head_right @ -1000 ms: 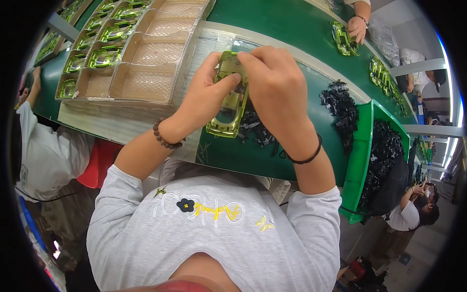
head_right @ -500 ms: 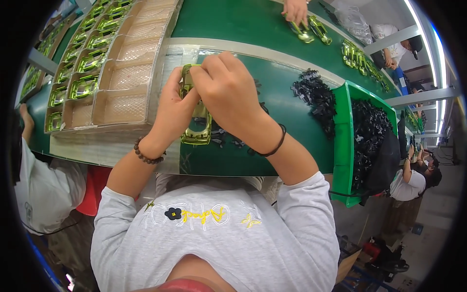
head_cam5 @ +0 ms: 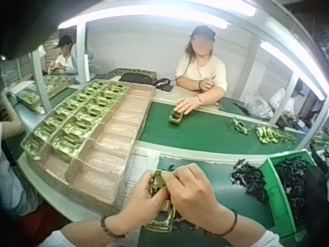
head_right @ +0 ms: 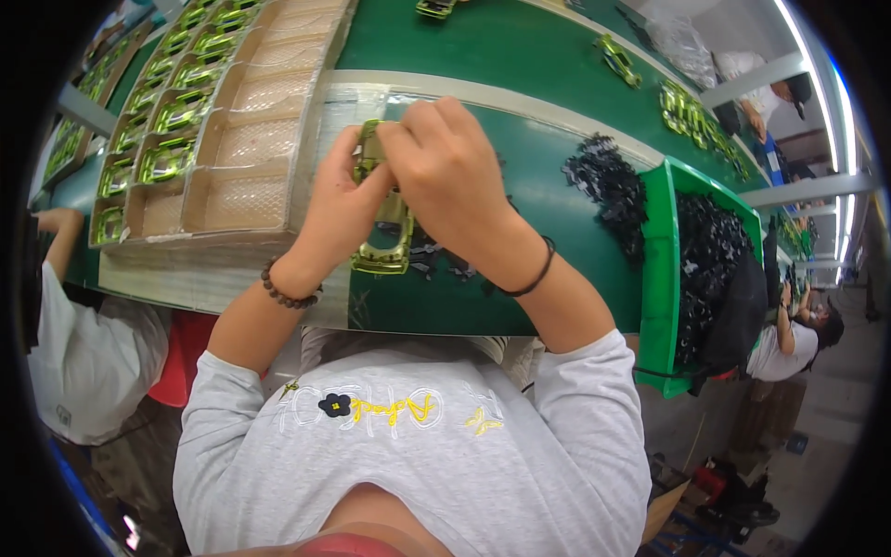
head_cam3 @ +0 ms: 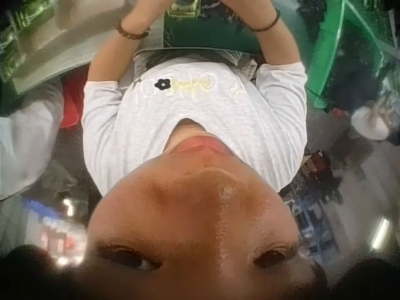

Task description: The person assembles toy cars by hand, fitting plastic internal car components into a plastic car chassis, then attaching a toy car shell to complete the assembly.

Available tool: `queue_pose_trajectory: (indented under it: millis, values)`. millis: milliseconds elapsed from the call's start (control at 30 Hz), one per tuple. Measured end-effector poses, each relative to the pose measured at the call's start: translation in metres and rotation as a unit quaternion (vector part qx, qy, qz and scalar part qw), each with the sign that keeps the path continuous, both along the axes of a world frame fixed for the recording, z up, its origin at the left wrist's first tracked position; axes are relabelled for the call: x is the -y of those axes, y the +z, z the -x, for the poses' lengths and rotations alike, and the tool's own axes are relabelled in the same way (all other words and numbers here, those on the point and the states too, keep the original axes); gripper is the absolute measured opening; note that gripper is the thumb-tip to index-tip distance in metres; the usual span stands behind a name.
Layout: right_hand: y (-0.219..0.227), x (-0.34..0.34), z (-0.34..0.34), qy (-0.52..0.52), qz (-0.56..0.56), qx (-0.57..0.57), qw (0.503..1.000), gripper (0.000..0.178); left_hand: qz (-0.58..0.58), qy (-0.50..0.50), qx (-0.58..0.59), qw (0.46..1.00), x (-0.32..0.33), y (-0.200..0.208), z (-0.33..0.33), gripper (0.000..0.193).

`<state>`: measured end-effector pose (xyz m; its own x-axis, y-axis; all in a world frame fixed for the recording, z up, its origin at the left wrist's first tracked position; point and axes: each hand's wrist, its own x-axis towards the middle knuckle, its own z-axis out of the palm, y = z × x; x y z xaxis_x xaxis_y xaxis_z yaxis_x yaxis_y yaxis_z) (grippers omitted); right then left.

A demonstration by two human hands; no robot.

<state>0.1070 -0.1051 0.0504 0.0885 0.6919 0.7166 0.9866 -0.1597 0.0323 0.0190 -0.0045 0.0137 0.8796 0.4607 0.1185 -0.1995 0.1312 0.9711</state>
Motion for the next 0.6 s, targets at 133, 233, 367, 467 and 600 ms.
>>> queue_pose_trajectory:
  millis: [133,233,367,467,600]
  values:
    - [0.004,0.0031,-0.0013,0.013,-0.012,-0.034,0.999,0.025,-0.006,0.003,-0.02,1.0,0.0004,-0.0056,-0.0023,0.021]
    - [0.0036,0.0017,-0.0012,0.009,0.004,-0.033,0.999,0.026,-0.021,0.006,-0.039,0.999,-0.0004,-0.0058,-0.0004,0.024]
    - [0.0019,0.0002,-0.0012,-0.007,0.016,-0.018,1.0,0.025,-0.028,0.008,-0.041,0.999,-0.0012,-0.0083,-0.0006,0.024]
    - [0.0014,0.0004,-0.0014,-0.011,0.03,-0.013,0.999,0.025,-0.016,-0.004,-0.054,0.998,-0.0013,-0.0082,0.0,0.024]
    - [0.0034,-0.0014,-0.0035,0.009,0.025,-0.028,0.999,0.024,-0.043,0.01,-0.037,0.998,-0.0003,-0.0092,-0.0009,0.024]
